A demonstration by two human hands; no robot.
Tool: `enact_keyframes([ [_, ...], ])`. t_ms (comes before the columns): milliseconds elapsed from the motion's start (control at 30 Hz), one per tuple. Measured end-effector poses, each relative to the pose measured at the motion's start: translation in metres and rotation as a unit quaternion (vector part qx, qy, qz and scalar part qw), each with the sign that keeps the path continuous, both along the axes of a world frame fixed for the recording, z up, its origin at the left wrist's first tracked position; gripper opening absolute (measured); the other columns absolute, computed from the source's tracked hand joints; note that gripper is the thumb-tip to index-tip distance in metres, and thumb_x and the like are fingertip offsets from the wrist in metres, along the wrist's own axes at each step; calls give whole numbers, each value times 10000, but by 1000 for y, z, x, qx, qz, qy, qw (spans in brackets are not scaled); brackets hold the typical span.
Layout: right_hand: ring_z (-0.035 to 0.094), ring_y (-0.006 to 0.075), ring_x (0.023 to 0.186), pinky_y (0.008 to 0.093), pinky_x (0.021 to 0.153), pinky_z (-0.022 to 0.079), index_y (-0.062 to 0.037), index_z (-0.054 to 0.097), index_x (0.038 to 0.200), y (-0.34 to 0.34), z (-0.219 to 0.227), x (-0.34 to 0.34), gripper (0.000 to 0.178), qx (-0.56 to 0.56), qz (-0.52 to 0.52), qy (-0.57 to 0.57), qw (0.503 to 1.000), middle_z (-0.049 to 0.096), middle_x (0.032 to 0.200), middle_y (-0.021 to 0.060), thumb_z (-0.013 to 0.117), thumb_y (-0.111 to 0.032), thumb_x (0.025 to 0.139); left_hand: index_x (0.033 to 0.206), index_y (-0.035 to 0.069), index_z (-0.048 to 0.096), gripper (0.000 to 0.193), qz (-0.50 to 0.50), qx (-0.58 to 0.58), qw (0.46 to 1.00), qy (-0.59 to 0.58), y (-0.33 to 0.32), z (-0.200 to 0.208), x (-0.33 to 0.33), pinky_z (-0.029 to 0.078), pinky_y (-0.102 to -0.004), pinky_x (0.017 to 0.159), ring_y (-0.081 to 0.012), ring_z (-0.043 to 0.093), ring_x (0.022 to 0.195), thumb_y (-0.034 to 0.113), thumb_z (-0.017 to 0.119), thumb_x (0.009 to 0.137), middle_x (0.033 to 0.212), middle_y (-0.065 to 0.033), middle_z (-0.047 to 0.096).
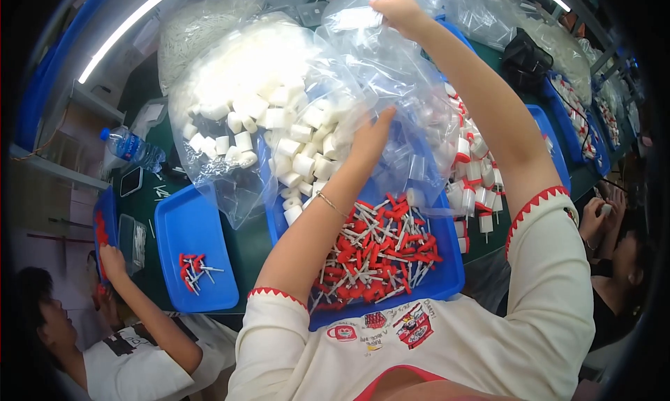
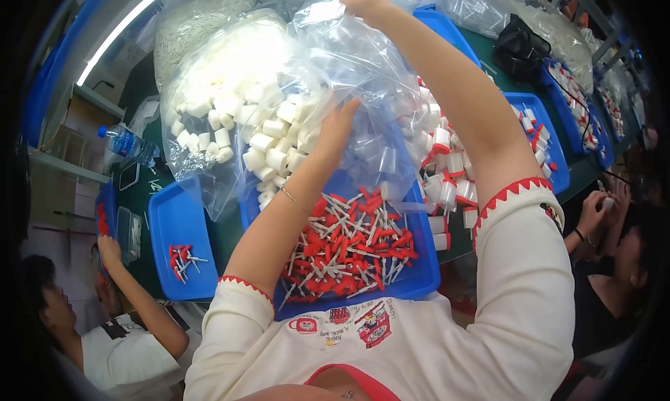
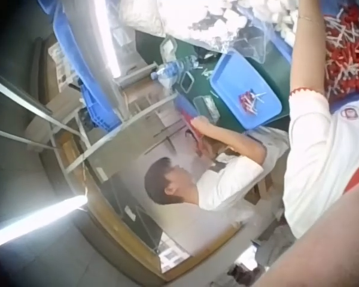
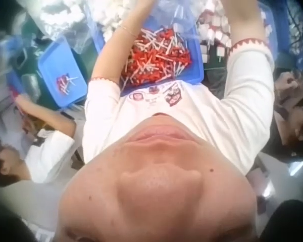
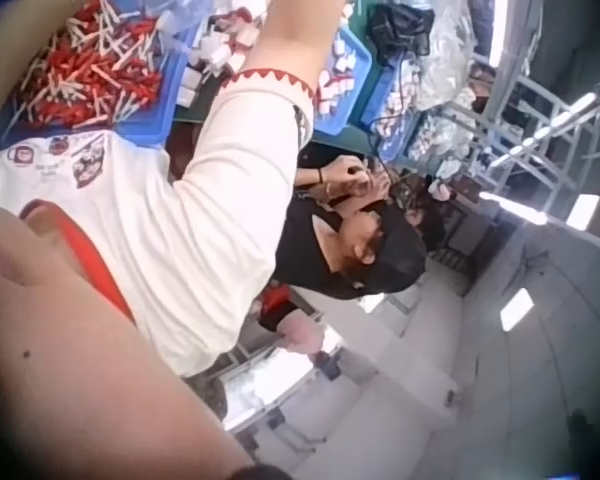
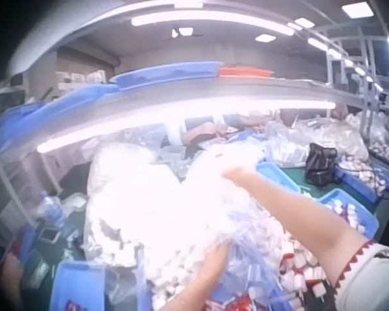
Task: Assembling small red and white plastic components by fitting white plastic caps onto red switch-like bases at a factory workbench.
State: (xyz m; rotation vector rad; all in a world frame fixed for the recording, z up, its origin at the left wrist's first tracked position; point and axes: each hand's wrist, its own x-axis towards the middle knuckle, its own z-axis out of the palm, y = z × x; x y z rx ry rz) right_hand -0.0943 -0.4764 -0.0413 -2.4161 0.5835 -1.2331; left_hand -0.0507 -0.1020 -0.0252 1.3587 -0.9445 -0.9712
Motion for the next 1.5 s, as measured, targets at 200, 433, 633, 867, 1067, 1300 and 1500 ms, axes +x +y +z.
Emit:
enact_keyframes([
  [200,510,100,750,215,650,416,-41,566,961,208,135,17,280,418,5,-143,897,540,833,32,610,-234,763,1304,57,320,666,-22,57,996,58,41,22,51,293,-312,962,-257,401,1155,412,550,789,1271,-187,400],
  [433,573,182,827,298,696,455,-65,570,1005,286,163,-96,290,-103,-134,125,978,593,940,117,590,-142,726,1371,95,160,729,-216,163,961,-47,67,65,24,294,-356,971,-259,305,1220,321,560,804,1374,-135,245],
  [633,544,243,785,347,662,455,-79,553,789,408,80,-96,147,-286,95,332,894,542,767,69,586,-87,647,1135,24,509,446,-174,-22,965,-197,88,33,47,449,-276,735,-175,562,867,228,604,750,1015,-144,585],
  [867,527,274,889,370,752,449,-114,622,846,400,41,-117,196,-173,-92,431,881,543,947,83,601,-98,651,956,9,608,288,-74,-51,970,-226,114,12,62,467,-270,676,-155,584,755,185,598,729,849,-118,628],
  [1067,551,304,823,387,719,451,-52,612,773,399,33,-100,155,-105,-121,417,895,579,868,135,627,-125,637,925,62,647,293,-212,129,841,-481,122,18,50,468,-316,756,-251,608,822,242,605,697,894,-135,639],
  [1300,561,345,744,396,675,447,-14,585,728,411,67,-58,162,-38,-52,213,975,569,719,189,638,-136,635,931,28,632,295,-188,160,816,-524,124,23,64,475,-337,736,-275,609,818,180,624,678,867,-163,631],
  [1500,539,323,817,388,730,453,-5,587,772,422,22,-56,165,-17,6,342,940,563,838,152,638,-61,625,950,28,620,282,-105,84,845,-518,138,18,72,458,-351,771,-296,584,860,160,564,708,918,-168,611],
])
